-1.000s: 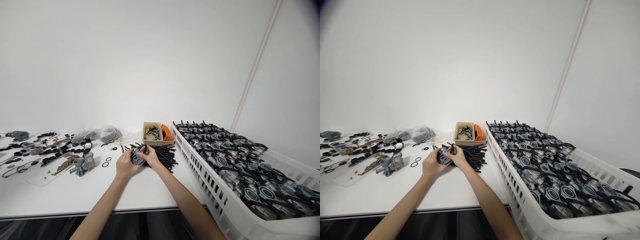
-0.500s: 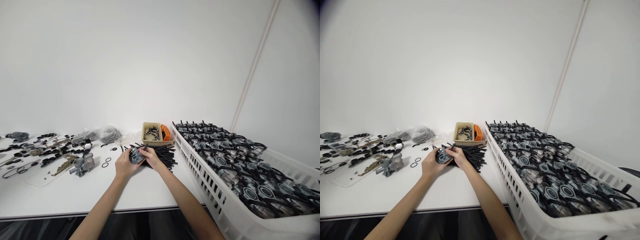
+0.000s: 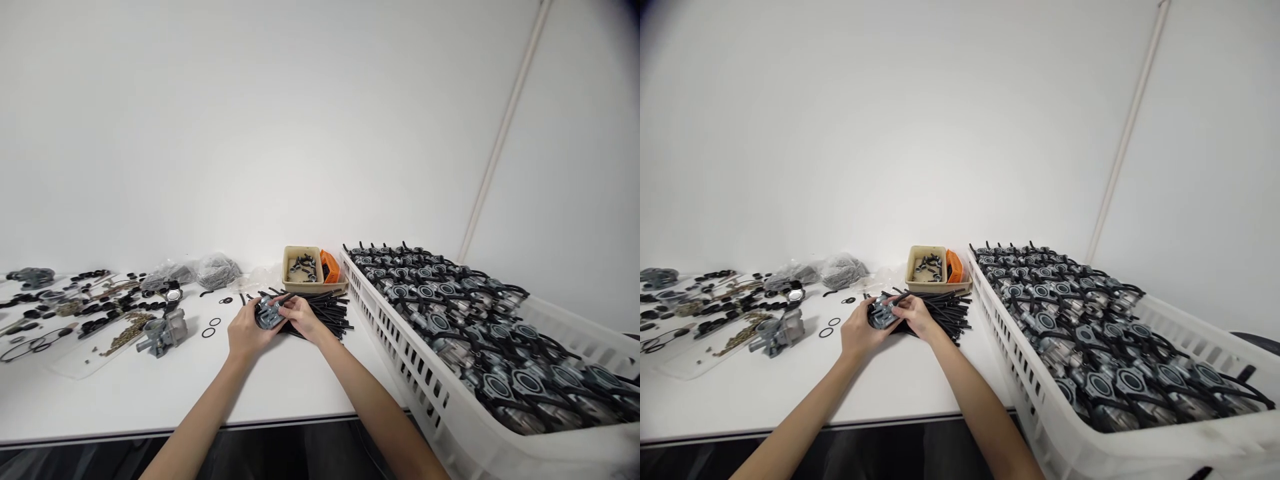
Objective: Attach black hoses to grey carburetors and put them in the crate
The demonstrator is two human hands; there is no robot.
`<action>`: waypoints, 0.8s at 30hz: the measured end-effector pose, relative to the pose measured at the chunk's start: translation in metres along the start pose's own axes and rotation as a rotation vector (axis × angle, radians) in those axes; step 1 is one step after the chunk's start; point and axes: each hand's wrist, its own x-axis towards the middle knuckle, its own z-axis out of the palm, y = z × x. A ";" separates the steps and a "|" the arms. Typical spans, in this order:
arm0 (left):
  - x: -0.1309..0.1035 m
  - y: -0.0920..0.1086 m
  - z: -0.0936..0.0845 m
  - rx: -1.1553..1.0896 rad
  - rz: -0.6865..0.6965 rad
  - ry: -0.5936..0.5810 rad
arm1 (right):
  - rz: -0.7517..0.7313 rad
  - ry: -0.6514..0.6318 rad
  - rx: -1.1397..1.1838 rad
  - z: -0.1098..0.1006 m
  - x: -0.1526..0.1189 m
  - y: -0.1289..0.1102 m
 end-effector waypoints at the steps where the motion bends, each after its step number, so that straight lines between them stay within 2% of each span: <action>1: 0.000 0.000 0.000 0.004 0.006 0.002 | -0.016 0.006 -0.002 0.000 0.000 0.001; 6: 0.000 0.000 0.000 -0.011 0.021 -0.003 | -0.052 0.033 -0.043 -0.003 0.002 0.007; 14: -0.002 -0.001 0.002 -0.031 0.094 -0.034 | -0.041 0.097 -0.282 0.002 0.000 0.004; 19: -0.003 -0.001 0.002 -0.023 0.125 -0.028 | -0.050 0.128 -0.290 0.002 -0.001 0.005; 24: -0.002 0.001 0.000 -0.049 0.055 -0.054 | 0.008 0.086 -0.195 0.000 -0.001 0.002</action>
